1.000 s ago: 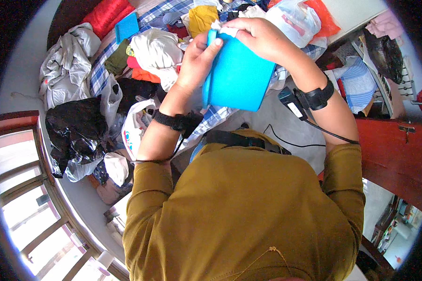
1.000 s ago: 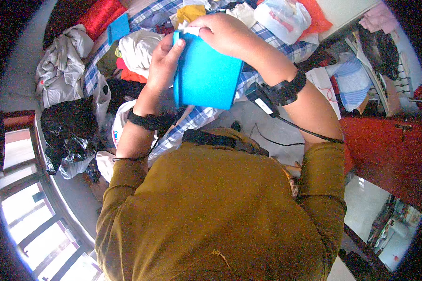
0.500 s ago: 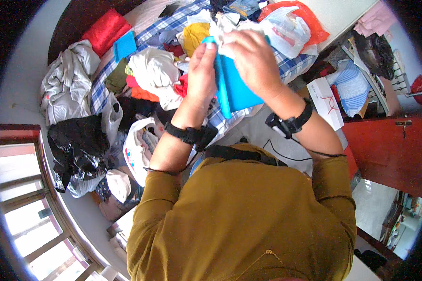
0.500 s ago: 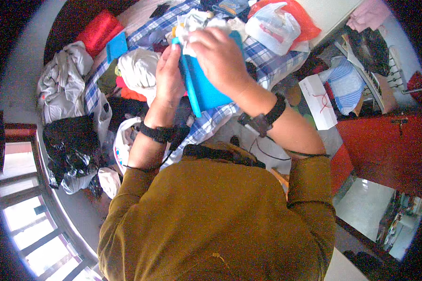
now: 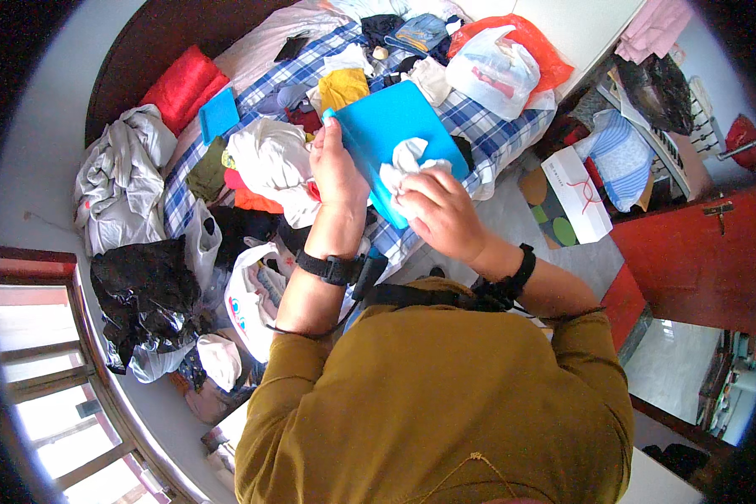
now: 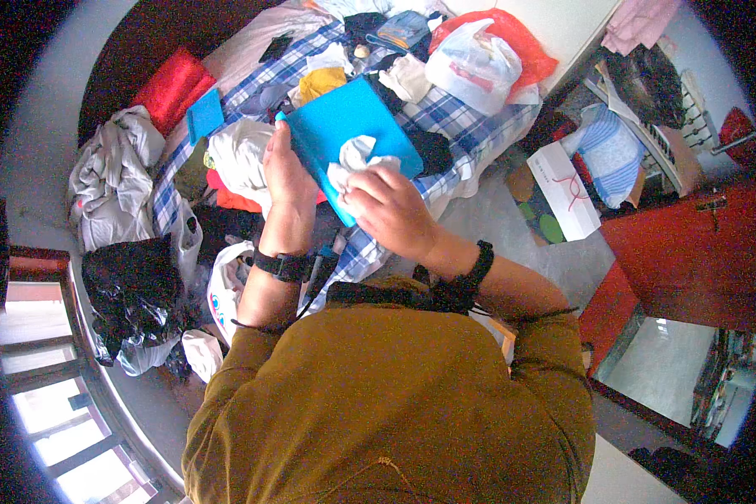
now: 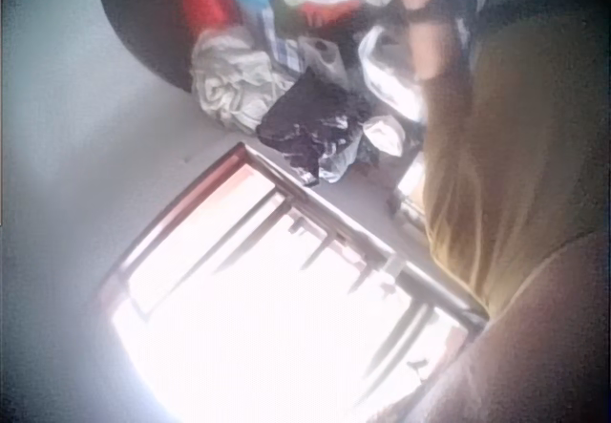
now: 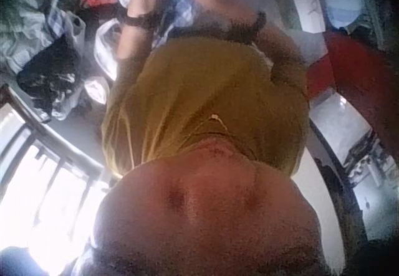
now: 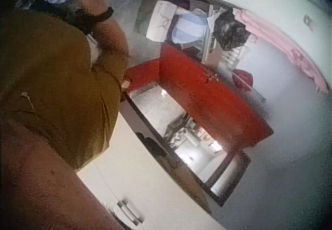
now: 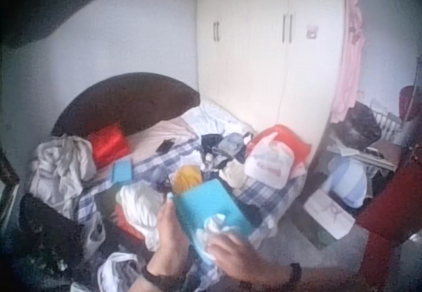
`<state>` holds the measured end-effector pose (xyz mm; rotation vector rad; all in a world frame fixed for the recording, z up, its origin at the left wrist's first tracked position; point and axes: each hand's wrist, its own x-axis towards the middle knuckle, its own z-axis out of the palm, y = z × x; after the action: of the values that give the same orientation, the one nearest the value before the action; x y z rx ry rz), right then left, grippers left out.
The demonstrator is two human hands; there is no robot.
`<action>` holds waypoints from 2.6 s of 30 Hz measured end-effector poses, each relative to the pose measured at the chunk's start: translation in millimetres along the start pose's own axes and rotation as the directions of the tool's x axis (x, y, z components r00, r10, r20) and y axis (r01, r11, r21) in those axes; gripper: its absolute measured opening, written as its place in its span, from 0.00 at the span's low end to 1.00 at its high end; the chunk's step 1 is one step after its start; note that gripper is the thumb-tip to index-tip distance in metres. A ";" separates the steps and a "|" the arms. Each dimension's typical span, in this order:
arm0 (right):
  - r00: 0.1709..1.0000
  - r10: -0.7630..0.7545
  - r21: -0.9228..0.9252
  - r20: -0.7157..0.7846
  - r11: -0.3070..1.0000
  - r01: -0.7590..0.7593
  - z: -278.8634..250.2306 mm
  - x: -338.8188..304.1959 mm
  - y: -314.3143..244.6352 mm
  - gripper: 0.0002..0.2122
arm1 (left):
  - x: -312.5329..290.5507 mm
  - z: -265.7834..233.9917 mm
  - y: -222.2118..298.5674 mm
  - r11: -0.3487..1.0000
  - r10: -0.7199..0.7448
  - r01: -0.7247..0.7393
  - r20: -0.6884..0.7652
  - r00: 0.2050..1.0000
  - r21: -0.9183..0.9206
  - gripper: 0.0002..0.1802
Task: The person wipes the inside of a blue plastic bin with a white cloth, then folds various garments including a red cloth, a white cloth, a yellow cloth, and a grey cloth, placing them into the bin. The person also folds a yellow t-shirt and places it into the bin.
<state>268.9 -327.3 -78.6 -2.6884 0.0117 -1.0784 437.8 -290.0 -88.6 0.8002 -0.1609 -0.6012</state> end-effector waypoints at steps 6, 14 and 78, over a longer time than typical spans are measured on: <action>0.991 0.086 0.046 0.107 0.995 -0.092 12.2 -35.9 13.3 0.09 | 15.0 -0.3 10.3 1.000 0.017 -0.017 -0.087 0.996 -0.002 0.16; 0.525 0.840 0.630 -0.137 0.483 -0.608 -14.0 -46.0 71.8 0.10 | 22.5 0.4 28.5 0.987 -0.040 0.031 -0.052 0.998 -0.158 0.22; 0.658 0.560 0.406 -0.503 0.825 -0.392 -66.4 18.3 55.4 0.10 | -8.1 5.7 38.0 0.710 -0.244 0.510 0.509 0.825 -0.486 0.29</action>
<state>241.5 -397.5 -32.5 -1.8198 0.6205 -1.5548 446.0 -268.5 -56.9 0.0484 -0.1696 -1.1583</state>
